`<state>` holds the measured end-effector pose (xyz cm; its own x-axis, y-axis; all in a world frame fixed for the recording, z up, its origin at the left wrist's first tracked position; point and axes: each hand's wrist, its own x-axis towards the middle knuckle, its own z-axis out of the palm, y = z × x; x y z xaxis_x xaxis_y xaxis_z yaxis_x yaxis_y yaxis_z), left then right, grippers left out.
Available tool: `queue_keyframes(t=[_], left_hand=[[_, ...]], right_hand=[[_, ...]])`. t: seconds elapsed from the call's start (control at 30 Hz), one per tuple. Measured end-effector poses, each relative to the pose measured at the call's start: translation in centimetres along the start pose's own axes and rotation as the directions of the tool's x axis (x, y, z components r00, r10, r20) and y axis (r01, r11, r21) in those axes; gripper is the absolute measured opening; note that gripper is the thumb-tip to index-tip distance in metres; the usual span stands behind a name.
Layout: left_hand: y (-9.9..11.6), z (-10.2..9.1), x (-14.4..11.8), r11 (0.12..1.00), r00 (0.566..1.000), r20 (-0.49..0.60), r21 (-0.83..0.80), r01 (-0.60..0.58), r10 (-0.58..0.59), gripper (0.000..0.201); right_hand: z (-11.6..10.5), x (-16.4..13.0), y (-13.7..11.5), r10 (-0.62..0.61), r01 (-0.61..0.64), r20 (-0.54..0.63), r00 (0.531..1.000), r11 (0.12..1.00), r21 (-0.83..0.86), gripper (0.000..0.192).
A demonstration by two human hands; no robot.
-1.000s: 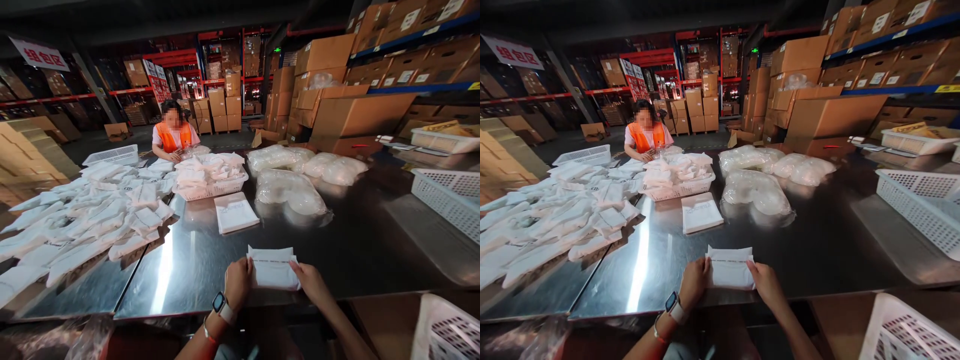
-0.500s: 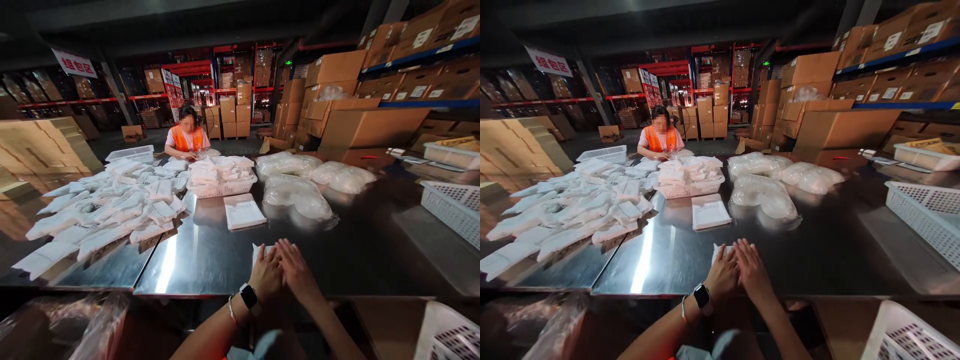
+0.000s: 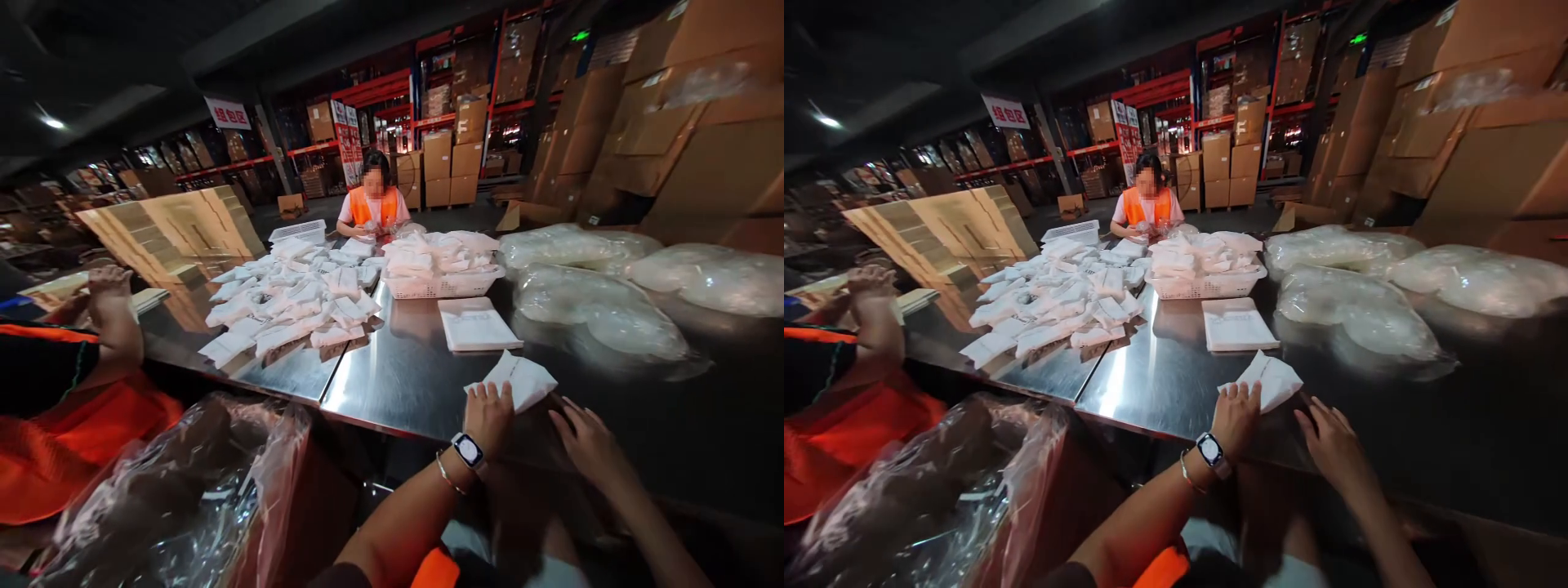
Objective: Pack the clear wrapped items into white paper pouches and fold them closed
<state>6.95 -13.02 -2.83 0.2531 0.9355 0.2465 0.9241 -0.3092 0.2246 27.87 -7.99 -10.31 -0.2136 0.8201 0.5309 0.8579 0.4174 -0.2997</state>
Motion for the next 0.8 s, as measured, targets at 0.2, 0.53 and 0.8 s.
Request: queue_keyframes(t=[0.2, 0.53, 0.8], left_hand=[[-5.2, -4.0, -1.9, 0.996, 0.996, 0.024, -0.029, -0.081, 0.082, 0.038], [-25.7, -19.0, -2.3, 0.795, 0.756, -0.435, 0.136, 0.591, -0.488, 0.05], [-19.1, -11.1, 6.3, 0.964, 0.951, -0.158, -0.038, 0.263, -0.266, 0.044]], right_hand=[[-0.1, 0.3, 0.6, 0.107, -0.105, -0.024, 0.994, 0.991, 0.078, 0.05], [-2.2, -0.9, -1.0, 0.149, -0.14, -0.055, 0.987, 0.98, 0.14, 0.039], [-1.4, 5.0, 2.9, 0.029, -0.031, -0.072, 0.997, 0.999, -0.014, 0.048]])
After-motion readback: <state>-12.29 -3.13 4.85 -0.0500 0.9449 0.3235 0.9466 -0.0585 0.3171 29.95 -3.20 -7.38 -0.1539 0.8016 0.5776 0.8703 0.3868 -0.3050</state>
